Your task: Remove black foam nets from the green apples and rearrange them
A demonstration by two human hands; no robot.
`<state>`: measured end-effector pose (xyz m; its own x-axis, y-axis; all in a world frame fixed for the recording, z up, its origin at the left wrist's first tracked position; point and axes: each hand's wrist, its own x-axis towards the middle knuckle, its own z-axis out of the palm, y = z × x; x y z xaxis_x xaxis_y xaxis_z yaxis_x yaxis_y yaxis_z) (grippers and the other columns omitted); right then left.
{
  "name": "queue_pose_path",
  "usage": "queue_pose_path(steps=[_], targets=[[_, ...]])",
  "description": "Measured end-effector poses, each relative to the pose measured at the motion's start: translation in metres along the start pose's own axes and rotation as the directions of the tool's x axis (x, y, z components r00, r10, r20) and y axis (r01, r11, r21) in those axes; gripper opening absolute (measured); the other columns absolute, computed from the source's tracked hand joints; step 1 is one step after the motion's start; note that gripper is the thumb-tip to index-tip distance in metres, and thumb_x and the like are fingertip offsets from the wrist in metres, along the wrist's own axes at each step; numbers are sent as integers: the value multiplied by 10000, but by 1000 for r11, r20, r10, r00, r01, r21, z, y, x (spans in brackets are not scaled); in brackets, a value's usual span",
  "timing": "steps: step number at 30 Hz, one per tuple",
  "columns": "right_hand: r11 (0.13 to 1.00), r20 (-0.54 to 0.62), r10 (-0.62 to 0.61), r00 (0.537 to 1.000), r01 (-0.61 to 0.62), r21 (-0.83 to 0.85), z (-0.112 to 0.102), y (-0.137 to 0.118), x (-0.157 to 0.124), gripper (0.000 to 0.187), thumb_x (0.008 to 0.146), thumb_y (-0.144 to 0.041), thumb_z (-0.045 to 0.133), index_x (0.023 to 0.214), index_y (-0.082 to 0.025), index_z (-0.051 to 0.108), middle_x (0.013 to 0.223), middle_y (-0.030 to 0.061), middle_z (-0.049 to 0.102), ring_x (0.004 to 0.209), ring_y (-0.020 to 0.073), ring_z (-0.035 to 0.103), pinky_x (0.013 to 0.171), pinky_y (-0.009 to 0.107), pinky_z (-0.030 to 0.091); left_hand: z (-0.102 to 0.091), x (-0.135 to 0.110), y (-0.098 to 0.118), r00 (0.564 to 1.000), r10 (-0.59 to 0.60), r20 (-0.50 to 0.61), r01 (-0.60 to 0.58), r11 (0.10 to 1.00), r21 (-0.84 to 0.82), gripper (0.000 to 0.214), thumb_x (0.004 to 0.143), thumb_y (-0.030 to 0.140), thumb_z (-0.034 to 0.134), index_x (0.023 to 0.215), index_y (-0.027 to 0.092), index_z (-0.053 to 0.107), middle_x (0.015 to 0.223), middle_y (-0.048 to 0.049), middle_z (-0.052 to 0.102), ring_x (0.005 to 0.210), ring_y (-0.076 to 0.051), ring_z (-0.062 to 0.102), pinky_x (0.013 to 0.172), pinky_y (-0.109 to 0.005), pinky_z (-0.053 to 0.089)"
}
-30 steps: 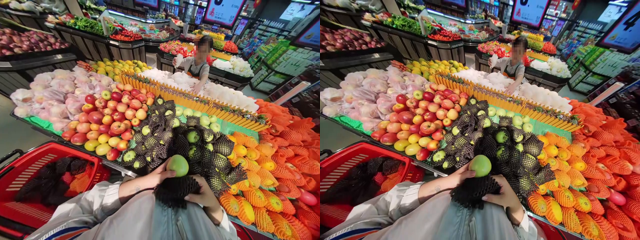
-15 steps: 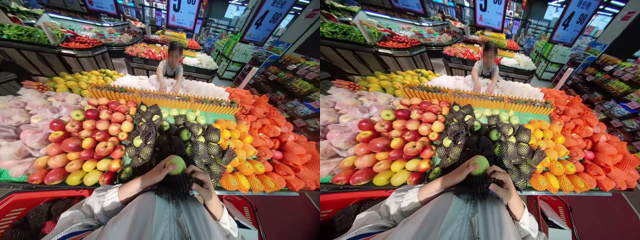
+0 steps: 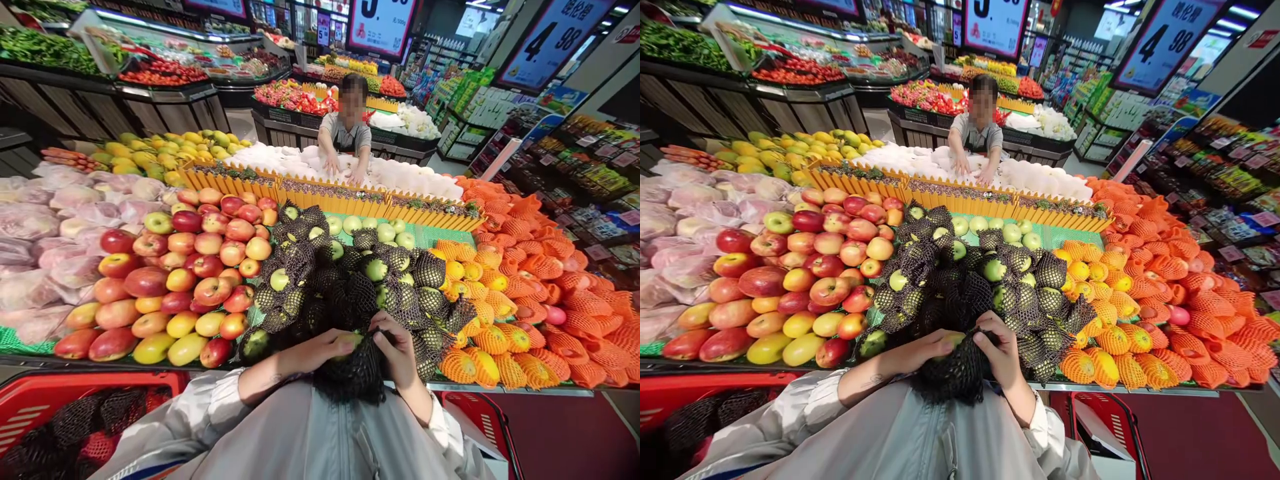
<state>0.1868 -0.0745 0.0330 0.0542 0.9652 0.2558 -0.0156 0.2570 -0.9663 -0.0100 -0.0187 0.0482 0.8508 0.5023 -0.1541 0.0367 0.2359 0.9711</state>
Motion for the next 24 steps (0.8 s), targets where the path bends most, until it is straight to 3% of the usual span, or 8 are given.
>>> queue_pose_path(steps=[3, 6, 8, 10, 13, 17, 20, 24], targets=[[997, -76, 82, 994, -81, 17, 7, 3, 3, 230, 889, -415, 706, 772, -218, 714, 790, 17, 575, 771, 163, 526, 718, 291, 401, -1, 0, -1, 996, 39, 86, -32, 996, -83, 785, 740, 847, 564, 1059, 150, 734, 977, -64, 710, 938, -234, 597, 893, -327, 464], [991, -52, 135, 989, -134, 21, 12, 6, 4, 221, 892, -420, 700, 801, -222, 737, 790, 14, 602, 773, 160, 535, 726, 285, 409, -3, 0, -6, 977, 39, 209, -8, 989, -147, 835, 620, 807, 724, 1094, 119, 721, 920, -56, 715, 823, -205, 589, 792, -296, 474], [986, -40, 168, 985, -168, 24, 14, 9, 4, 242, 888, -439, 698, 799, -218, 741, 786, 14, 617, 770, 160, 539, 730, 284, 414, -5, -2, -14, 975, 22, 220, 11, 988, -151, 837, 593, 781, 765, 1102, 119, 713, 910, -51, 718, 819, -207, 592, 791, -300, 475], [976, -50, 218, 975, -216, 36, 16, 12, 4, 301, 872, -481, 704, 754, -205, 721, 750, 9, 600, 737, 154, 520, 705, 279, 409, -6, -5, -25, 987, 10, 162, 14, 989, -150, 849, 597, 799, 748, 1114, 126, 703, 947, -62, 722, 882, -229, 607, 829, -318, 475], [946, -73, 321, 944, -317, 63, 17, 16, 2, 366, 837, -559, 715, 758, -201, 706, 753, 8, 606, 734, 160, 526, 702, 278, 428, -2, -11, -42, 1000, -15, -24, 8, 960, -279, 859, 617, 816, 722, 1155, 147, 679, 1068, -89, 717, 1016, -261, 618, 914, -358, 465], [912, 84, 326, 942, -337, 233, 13, 15, -8, 579, 890, -737, 505, 1115, -241, 703, 1053, 60, 680, 994, 237, 619, 948, 373, 474, 11, -10, -45, 977, -122, -176, 30, 893, -448, 793, 660, 781, 719, 1141, 153, 675, 1083, -100, 721, 1019, -261, 638, 955, -396, 468], [898, 272, 258, 927, -334, 286, 8, 14, -18, 807, 718, -802, 666, 1300, -250, 576, 1203, 93, 640, 1119, 293, 610, 1025, 438, 459, 17, -6, -32, 966, -171, -195, 71, 897, -436, 753, 703, 791, 669, 1075, 137, 696, 1020, -98, 739, 1001, -270, 651, 980, -414, 465], [929, 346, 260, 902, -331, 165, 3, 14, -27, 891, 575, -563, 902, 1300, -269, 477, 1205, 83, 615, 1113, 280, 610, 1011, 444, 468, 16, -7, -17, 984, -146, -105, 120, 968, -221, 775, 721, 820, 624, 1098, 146, 686, 1095, -99, 736, 1119, -303, 623, 1033, -426, 442]])
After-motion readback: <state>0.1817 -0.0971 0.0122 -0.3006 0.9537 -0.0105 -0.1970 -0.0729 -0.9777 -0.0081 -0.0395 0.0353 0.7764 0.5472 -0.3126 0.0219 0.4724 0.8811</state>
